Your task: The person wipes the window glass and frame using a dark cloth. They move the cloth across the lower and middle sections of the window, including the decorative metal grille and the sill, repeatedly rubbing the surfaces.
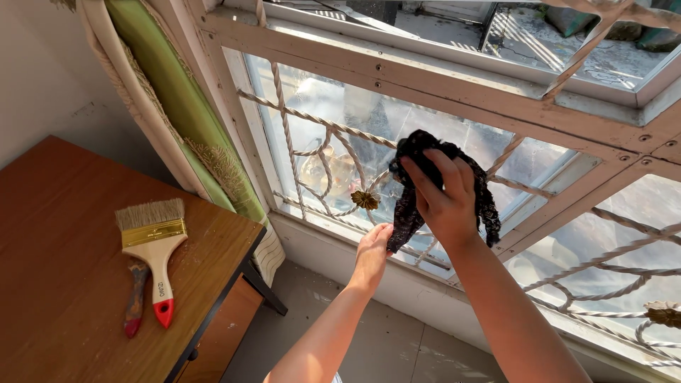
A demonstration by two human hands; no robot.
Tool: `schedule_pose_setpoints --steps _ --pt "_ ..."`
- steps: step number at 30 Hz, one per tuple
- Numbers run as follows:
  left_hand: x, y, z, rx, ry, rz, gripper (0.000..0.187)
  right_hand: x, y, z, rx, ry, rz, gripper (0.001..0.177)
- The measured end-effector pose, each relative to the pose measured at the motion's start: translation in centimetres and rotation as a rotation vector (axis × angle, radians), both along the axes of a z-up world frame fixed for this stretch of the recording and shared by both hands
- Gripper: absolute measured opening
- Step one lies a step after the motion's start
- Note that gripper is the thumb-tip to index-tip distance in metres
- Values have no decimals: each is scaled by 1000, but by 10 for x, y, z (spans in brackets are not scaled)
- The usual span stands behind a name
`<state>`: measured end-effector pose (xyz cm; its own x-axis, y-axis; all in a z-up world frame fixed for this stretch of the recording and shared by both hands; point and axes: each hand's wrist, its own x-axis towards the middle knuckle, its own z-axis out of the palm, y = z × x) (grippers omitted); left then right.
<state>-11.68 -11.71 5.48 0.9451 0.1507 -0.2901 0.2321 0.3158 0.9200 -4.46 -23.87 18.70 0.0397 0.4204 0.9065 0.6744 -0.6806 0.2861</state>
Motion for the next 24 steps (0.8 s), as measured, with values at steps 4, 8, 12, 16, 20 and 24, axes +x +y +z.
schedule_pose_setpoints --steps 4,8,12,16,20,24 --pt "7 -3 -30 -51 68 11 30 36 2 -10 -116 -64 -235 35" --pt "21 10 -60 63 -24 9 25 37 -18 -1 -142 81 -228 33" --pt "11 28 -8 113 -14 42 26 37 -60 -11 -244 103 -156 10" --pt "16 47 6 211 -85 44 24 31 -112 -48 -329 15 -191 12" --pt "21 58 14 204 -178 78 22 26 -65 -28 -218 -20 -247 10" --pt "7 76 53 331 -189 92 22 38 -8 -13 -161 39 -124 7"
